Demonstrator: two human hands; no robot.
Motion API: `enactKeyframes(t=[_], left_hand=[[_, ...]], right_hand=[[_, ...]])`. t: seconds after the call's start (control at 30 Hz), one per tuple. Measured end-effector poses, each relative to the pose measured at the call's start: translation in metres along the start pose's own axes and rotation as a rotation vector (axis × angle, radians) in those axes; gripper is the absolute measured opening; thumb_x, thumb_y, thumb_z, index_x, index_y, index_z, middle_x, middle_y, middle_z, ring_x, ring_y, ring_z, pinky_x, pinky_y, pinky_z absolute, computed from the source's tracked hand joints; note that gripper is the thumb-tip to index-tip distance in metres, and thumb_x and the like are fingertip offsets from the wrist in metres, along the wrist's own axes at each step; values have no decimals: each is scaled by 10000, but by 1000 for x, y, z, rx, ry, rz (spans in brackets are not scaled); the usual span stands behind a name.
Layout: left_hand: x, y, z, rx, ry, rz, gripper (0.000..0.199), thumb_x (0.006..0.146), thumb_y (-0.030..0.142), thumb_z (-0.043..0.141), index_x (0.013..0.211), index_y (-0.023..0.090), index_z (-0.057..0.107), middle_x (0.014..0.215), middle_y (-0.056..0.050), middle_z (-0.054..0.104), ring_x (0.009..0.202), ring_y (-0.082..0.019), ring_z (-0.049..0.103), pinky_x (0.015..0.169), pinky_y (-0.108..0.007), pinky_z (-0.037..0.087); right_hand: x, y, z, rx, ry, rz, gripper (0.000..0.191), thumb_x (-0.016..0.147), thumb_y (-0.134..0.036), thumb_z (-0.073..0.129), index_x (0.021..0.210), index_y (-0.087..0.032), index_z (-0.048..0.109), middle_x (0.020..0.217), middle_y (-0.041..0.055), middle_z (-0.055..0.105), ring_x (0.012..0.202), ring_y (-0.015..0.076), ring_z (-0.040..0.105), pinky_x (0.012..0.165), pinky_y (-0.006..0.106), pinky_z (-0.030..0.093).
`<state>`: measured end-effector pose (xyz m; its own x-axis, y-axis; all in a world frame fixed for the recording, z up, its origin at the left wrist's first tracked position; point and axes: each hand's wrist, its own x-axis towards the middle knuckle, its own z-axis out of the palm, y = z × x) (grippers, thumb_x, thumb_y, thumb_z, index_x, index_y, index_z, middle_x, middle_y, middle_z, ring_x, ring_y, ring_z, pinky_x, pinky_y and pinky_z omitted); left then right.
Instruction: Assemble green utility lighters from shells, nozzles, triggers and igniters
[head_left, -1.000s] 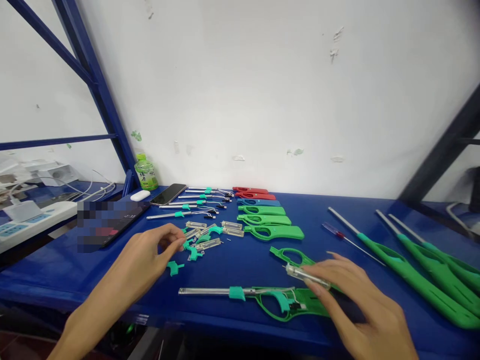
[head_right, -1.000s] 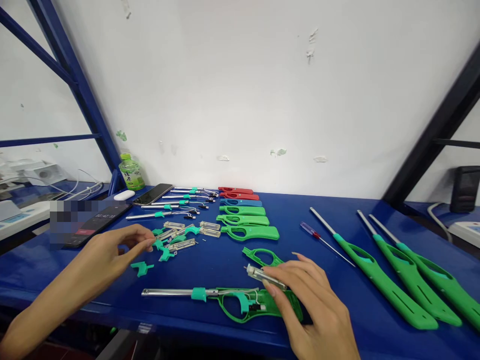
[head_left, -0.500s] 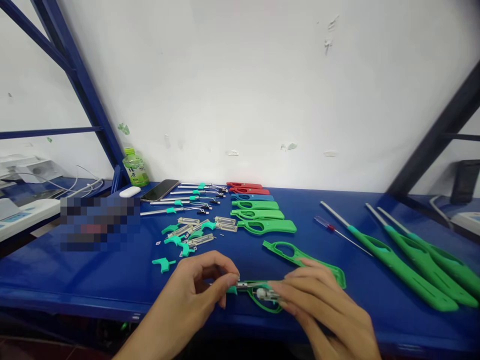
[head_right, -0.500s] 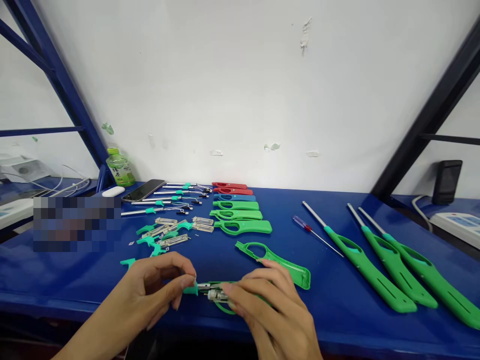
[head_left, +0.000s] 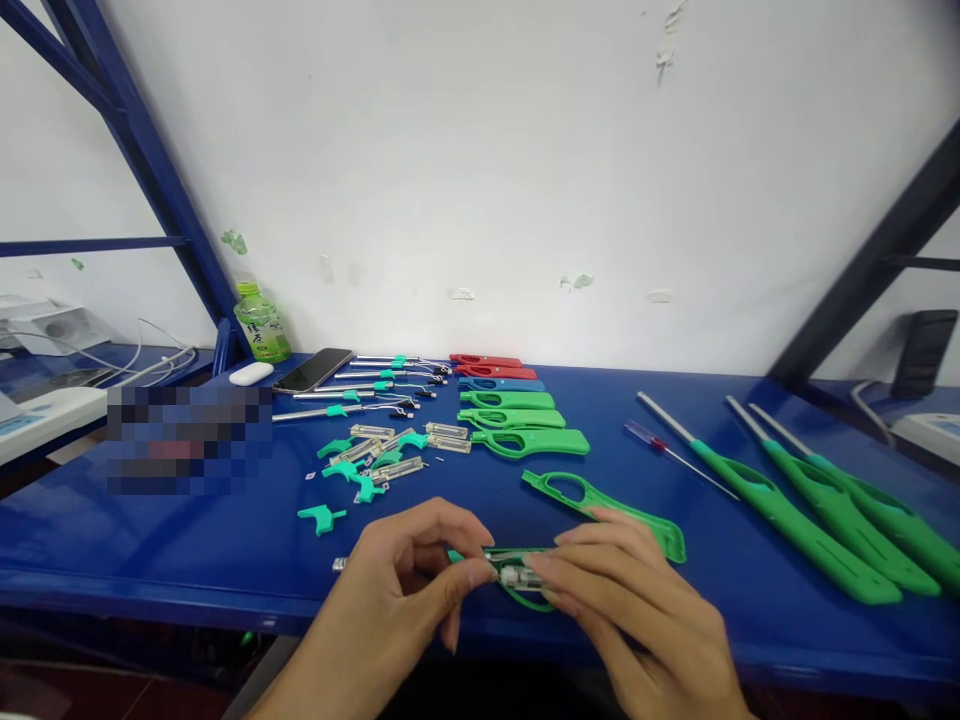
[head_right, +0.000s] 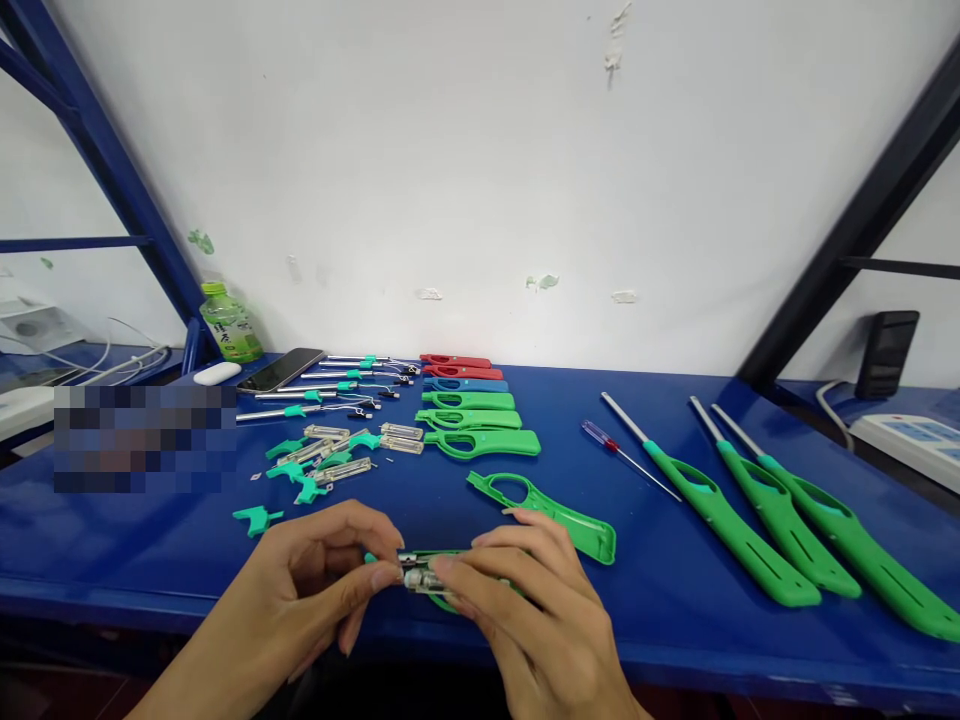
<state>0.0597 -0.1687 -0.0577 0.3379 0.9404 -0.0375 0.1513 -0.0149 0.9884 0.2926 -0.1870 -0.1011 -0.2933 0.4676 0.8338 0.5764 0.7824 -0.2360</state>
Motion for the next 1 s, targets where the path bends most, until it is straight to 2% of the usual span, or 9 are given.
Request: enactKeyframes(t=[0.23,0.4,0.5,0.63,0.73,0.9,1.0], left_hand=[[-4,0,0,-77,-63,-26,314,864,470,813,857,211,636,588,70,520,473,-77,455,439,-196,252],[-7,-8,2,-230,-115,-17,490,864,550,800,827,237,425,723,76,524,480,-45,379,450,-185,268],[-9,-8,3,-285,-155,-60,586,844,604,802,810,247,339,715,85,475,474,-39,311,443,-190,210],[-14,3,4,-262,-126,-168,661,786,693,812,777,245,325,648,89,400,515,-61,271,464,-206,145],[-16,7,5,-268,-133,-205,668,784,760,766,771,245,341,606,85,422,504,-66,261,456,-215,135],[-15,-1,8,-339,-139,-193,657,797,713,793,755,238,342,613,83,460,464,-43,255,417,-206,139],[-13,-4,10,-366,-198,-216,621,827,695,777,781,236,361,696,67,551,406,-16,304,382,-193,141]], right_hand=[[3,-2,-2,-36,-29,-57,320,947,-35,613,1144,-226,778,971,10,814,908,170,743,983,365,568],[0,-5,-2,-93,-27,-113,487,933,34,505,1203,-267,778,918,-3,784,858,138,724,984,357,542],[-2,-8,1,-112,-20,-108,501,934,38,513,1219,-280,775,889,-9,764,838,131,708,988,355,533],[-6,-10,4,-109,-35,-99,512,933,50,527,1248,-278,762,878,-7,738,832,130,681,992,359,527],[-9,-10,5,-109,-49,-105,508,946,43,521,1271,-273,751,884,-1,728,838,134,669,1004,375,518],[-8,-9,5,-113,-69,-100,511,956,40,530,1289,-285,740,914,-8,742,866,127,681,1024,372,504],[-3,-8,-2,-99,-55,-100,487,959,36,513,1238,-277,761,939,-10,765,888,131,704,1038,365,505]])
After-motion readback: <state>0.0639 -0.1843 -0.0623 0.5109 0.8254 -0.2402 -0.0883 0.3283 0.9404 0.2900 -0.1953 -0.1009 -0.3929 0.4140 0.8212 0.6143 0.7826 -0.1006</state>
